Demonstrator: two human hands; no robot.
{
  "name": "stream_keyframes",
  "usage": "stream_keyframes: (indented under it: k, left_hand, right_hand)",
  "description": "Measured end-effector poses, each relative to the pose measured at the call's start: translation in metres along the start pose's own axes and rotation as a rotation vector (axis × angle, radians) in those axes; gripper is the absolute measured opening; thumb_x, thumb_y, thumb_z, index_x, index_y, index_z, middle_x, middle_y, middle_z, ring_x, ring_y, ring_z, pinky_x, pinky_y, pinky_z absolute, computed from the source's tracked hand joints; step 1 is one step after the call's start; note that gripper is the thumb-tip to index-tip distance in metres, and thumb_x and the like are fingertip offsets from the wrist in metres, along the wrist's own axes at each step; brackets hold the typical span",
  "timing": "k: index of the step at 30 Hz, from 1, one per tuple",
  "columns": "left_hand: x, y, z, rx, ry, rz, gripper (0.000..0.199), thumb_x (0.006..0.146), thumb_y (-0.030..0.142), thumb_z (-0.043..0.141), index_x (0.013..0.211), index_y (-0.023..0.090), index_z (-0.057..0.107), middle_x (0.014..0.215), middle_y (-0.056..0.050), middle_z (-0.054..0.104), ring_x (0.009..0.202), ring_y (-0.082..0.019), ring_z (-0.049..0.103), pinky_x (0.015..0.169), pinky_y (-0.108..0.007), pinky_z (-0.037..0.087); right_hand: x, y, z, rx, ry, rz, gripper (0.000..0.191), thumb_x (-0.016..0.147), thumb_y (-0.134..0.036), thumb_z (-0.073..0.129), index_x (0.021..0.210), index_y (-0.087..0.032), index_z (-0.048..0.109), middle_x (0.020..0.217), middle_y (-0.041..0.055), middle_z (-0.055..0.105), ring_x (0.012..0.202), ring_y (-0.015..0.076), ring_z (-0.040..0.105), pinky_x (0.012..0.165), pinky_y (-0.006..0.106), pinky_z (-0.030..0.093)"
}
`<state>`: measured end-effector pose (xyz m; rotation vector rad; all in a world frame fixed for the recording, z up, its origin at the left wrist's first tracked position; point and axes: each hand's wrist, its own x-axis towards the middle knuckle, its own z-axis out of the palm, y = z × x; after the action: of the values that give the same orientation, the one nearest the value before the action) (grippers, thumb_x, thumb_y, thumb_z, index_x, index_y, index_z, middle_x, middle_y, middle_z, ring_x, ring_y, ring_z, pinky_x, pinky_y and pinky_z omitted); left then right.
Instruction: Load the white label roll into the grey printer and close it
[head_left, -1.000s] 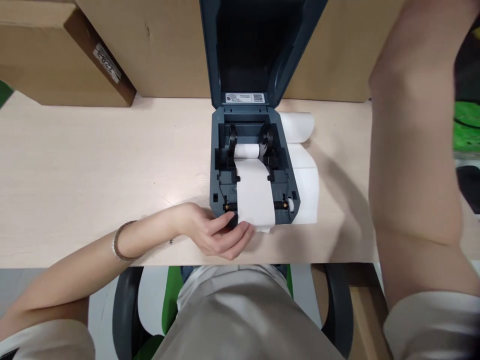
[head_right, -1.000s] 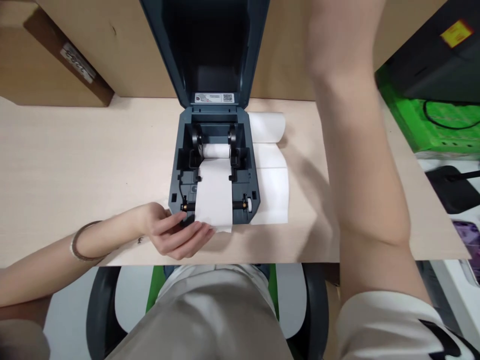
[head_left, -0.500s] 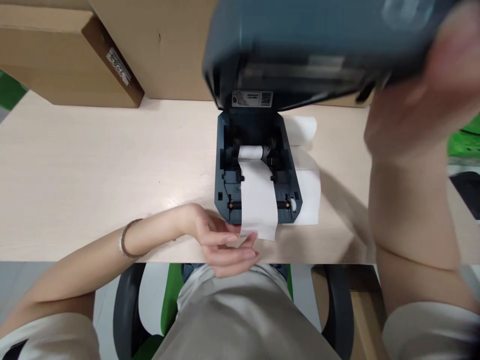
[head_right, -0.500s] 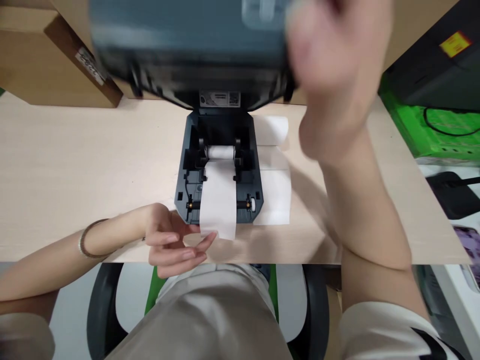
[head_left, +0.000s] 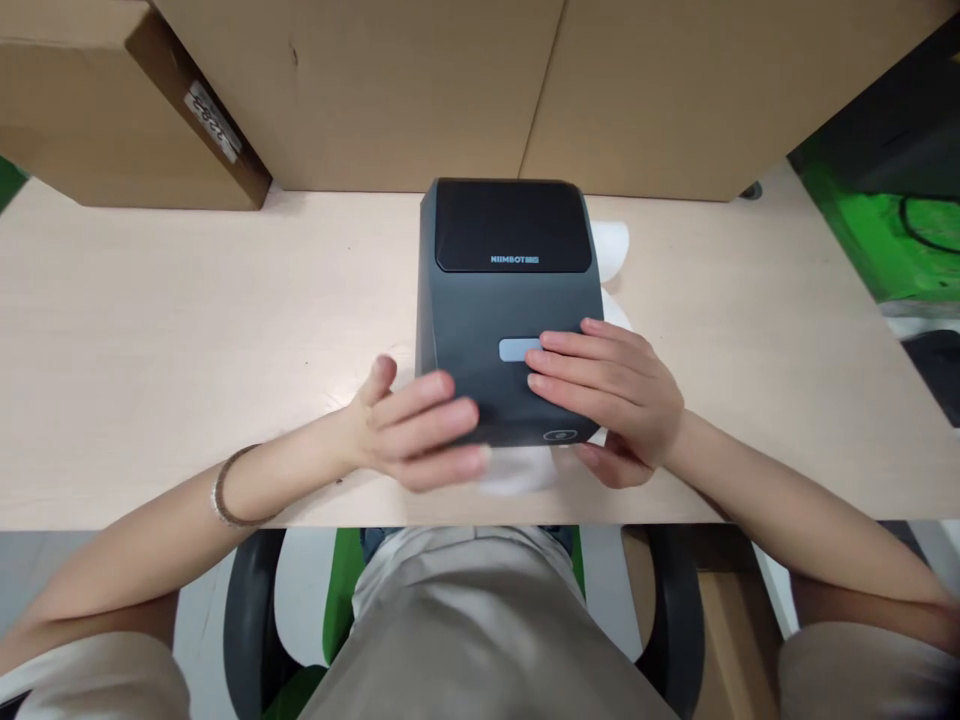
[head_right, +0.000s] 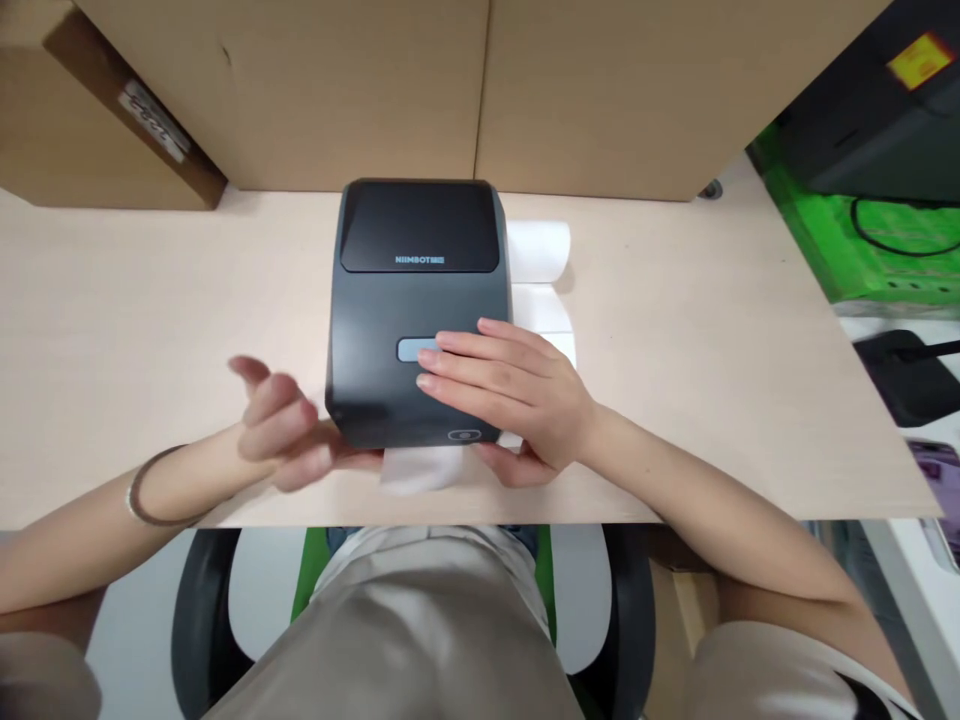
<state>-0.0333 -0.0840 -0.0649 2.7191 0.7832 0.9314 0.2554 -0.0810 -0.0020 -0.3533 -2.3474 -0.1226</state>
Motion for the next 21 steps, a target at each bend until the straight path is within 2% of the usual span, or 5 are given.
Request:
stream_keyframes:
  k: [4, 8, 13, 17, 21]
  left_hand:
    - [0.017, 0.005, -0.021, 0.210, 0.227, 0.283, 0.053, 0.100, 0.066, 0.046, 0.142, 0.036, 0.054, 0.123, -0.002, 0.078, 0.126, -0.025, 0.071, 0.111, -0.053, 0.059]
    - [0.025, 0.007, -0.028, 0.172, 0.061, 0.224, 0.057, 0.096, 0.071, 0.050, 0.140, 0.036, 0.059, 0.122, -0.001, 0.079, 0.123, -0.024, 0.073, 0.110, -0.048, 0.060]
    - [0.028, 0.008, -0.031, 0.158, 0.075, 0.268, 0.048, 0.096, 0.068, 0.055, 0.128, 0.036, 0.068, 0.116, 0.000, 0.081, 0.117, -0.023, 0.075, 0.105, -0.043, 0.063]
    - [0.036, 0.010, -0.038, 0.175, -0.056, 0.133, 0.064, 0.088, 0.085, 0.047, 0.107, 0.030, 0.074, 0.108, -0.004, 0.082, 0.108, -0.025, 0.077, 0.098, -0.044, 0.065]
    - [0.043, 0.014, -0.043, 0.283, -0.029, 0.213, 0.063, 0.093, 0.081, 0.045, 0.118, 0.030, 0.070, 0.128, -0.005, 0.077, 0.113, -0.023, 0.074, 0.098, -0.039, 0.064]
  right_hand:
    - [-0.001, -0.003, 0.005, -0.019, 0.064, 0.015, 0.053, 0.095, -0.039, 0.037, 0.136, -0.015, 0.060, 0.131, 0.0080, 0.071, 0.133, 0.0203, 0.063, 0.117, 0.040, 0.049]
    - [0.000, -0.005, 0.008, -0.016, 0.100, 0.034, 0.055, 0.092, -0.039, 0.039, 0.137, -0.015, 0.061, 0.128, 0.0076, 0.072, 0.129, 0.0212, 0.065, 0.112, 0.041, 0.054]
    - [-0.002, -0.004, 0.009, -0.025, 0.095, 0.030, 0.049, 0.089, -0.036, 0.042, 0.130, -0.018, 0.063, 0.128, 0.0044, 0.072, 0.129, 0.0183, 0.065, 0.117, 0.038, 0.051]
    - [-0.011, 0.000, 0.013, -0.082, 0.129, -0.027, 0.047, 0.090, -0.036, 0.044, 0.129, -0.019, 0.064, 0.128, 0.0045, 0.071, 0.133, 0.0196, 0.062, 0.116, 0.038, 0.052]
    - [-0.020, 0.002, 0.018, -0.149, 0.203, -0.084, 0.044, 0.091, -0.039, 0.045, 0.126, -0.022, 0.066, 0.126, 0.0064, 0.069, 0.132, 0.0216, 0.062, 0.112, 0.040, 0.055]
